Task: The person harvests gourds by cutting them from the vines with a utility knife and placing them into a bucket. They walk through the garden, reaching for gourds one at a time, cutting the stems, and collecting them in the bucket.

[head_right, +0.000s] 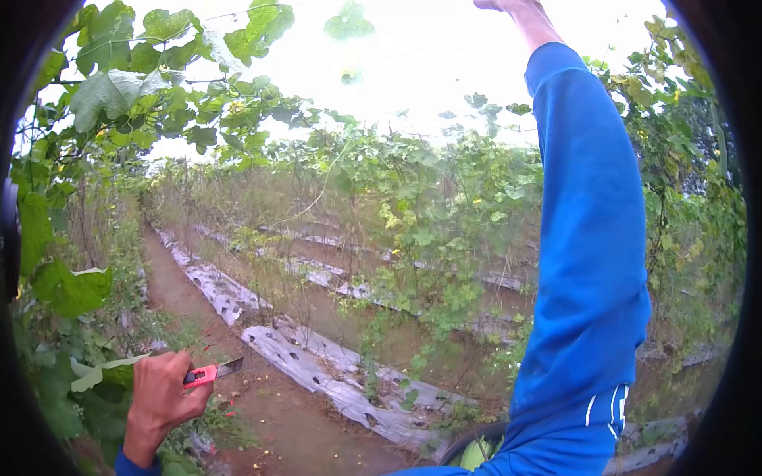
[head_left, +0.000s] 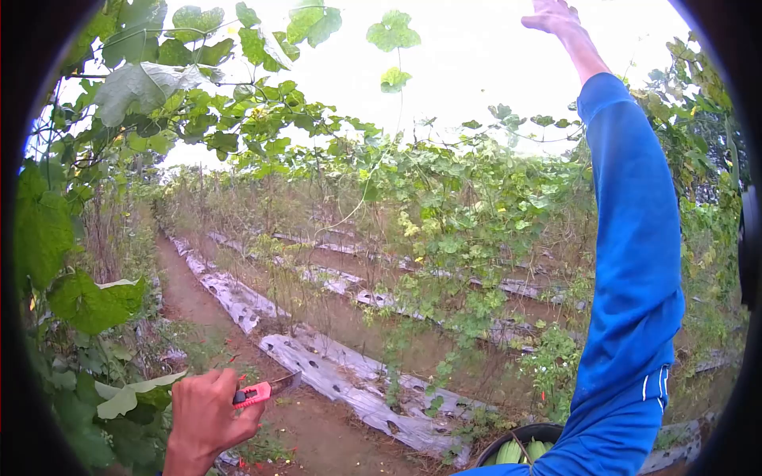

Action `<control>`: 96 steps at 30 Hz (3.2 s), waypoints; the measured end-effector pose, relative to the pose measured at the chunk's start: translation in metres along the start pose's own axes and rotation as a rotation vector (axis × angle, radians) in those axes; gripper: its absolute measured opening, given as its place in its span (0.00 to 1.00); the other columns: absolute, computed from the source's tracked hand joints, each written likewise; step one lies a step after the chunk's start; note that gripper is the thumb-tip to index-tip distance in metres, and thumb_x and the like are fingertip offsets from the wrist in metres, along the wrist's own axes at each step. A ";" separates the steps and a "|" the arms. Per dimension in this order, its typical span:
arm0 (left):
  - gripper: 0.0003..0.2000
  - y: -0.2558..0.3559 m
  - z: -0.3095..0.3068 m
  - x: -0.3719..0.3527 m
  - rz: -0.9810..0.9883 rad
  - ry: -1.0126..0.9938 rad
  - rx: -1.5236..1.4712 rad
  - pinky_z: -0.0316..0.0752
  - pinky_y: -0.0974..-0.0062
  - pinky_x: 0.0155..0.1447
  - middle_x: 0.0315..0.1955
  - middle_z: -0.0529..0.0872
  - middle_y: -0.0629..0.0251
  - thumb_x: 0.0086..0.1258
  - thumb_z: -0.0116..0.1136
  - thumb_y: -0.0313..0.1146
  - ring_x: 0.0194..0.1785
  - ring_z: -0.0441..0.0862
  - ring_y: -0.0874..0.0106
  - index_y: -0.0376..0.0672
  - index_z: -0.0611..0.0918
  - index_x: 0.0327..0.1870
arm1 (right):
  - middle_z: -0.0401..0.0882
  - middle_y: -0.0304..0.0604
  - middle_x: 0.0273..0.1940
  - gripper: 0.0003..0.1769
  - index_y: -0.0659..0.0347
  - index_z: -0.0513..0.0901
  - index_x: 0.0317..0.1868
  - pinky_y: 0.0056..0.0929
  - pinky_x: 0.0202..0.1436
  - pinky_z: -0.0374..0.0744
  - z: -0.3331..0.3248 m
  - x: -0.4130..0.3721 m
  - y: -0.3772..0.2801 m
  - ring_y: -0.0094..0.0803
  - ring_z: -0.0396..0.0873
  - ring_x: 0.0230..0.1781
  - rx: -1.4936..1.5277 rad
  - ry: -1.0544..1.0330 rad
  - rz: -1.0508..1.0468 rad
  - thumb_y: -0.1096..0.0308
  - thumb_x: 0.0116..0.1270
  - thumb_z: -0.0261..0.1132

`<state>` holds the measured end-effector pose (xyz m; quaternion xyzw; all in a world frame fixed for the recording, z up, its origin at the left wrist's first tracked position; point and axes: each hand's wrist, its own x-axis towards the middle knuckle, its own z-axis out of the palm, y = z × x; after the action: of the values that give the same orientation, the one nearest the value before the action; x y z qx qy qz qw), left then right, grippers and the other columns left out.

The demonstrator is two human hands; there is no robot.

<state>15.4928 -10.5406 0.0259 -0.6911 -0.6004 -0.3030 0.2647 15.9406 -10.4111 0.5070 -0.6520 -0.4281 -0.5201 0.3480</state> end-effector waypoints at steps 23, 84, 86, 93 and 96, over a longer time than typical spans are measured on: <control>0.15 0.049 0.026 -0.045 -0.141 -0.020 -0.007 0.72 0.58 0.28 0.17 0.80 0.54 0.52 0.68 0.42 0.21 0.79 0.53 0.40 0.77 0.19 | 0.66 0.54 0.67 0.34 0.59 0.73 0.66 0.46 0.73 0.68 0.014 -0.055 0.006 0.44 0.62 0.72 0.067 -0.101 -0.026 0.44 0.68 0.59; 0.20 0.046 -0.610 -0.356 -0.660 1.464 -0.206 0.53 0.77 0.16 0.15 0.68 0.73 0.73 0.52 0.53 0.14 0.59 0.79 0.50 0.73 0.23 | 0.76 0.47 0.57 0.18 0.58 0.83 0.40 0.43 0.50 0.81 -0.391 -0.547 -0.216 0.48 0.79 0.53 2.199 0.587 -2.305 0.54 0.57 0.73; 0.22 0.058 -0.638 -0.351 -0.625 1.563 -0.117 0.48 0.79 0.14 0.12 0.64 0.74 0.73 0.51 0.57 0.12 0.54 0.79 0.53 0.70 0.21 | 0.77 0.46 0.55 0.19 0.58 0.84 0.40 0.41 0.48 0.81 -0.414 -0.542 -0.220 0.46 0.80 0.51 2.259 0.654 -2.217 0.51 0.58 0.73; 0.17 0.094 -0.767 -0.374 -0.937 1.529 0.168 0.53 0.82 0.16 0.16 0.72 0.70 0.71 0.51 0.48 0.14 0.57 0.81 0.42 0.75 0.30 | 0.80 0.46 0.51 0.26 0.60 0.84 0.41 0.38 0.48 0.81 -0.477 -0.527 -0.257 0.45 0.82 0.47 2.258 0.517 -2.277 0.45 0.55 0.75; 0.19 0.098 -0.787 -0.388 -0.896 1.578 0.179 0.52 0.82 0.15 0.16 0.70 0.74 0.74 0.47 0.51 0.14 0.59 0.81 0.43 0.74 0.33 | 0.81 0.42 0.48 0.23 0.58 0.84 0.37 0.38 0.42 0.82 -0.478 -0.510 -0.268 0.41 0.83 0.41 2.171 0.500 -2.298 0.45 0.57 0.74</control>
<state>15.4738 -11.3881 0.2721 0.0381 -0.4785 -0.7147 0.5087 15.4652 -10.8368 0.1146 -0.6436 0.7537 0.0460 -0.1252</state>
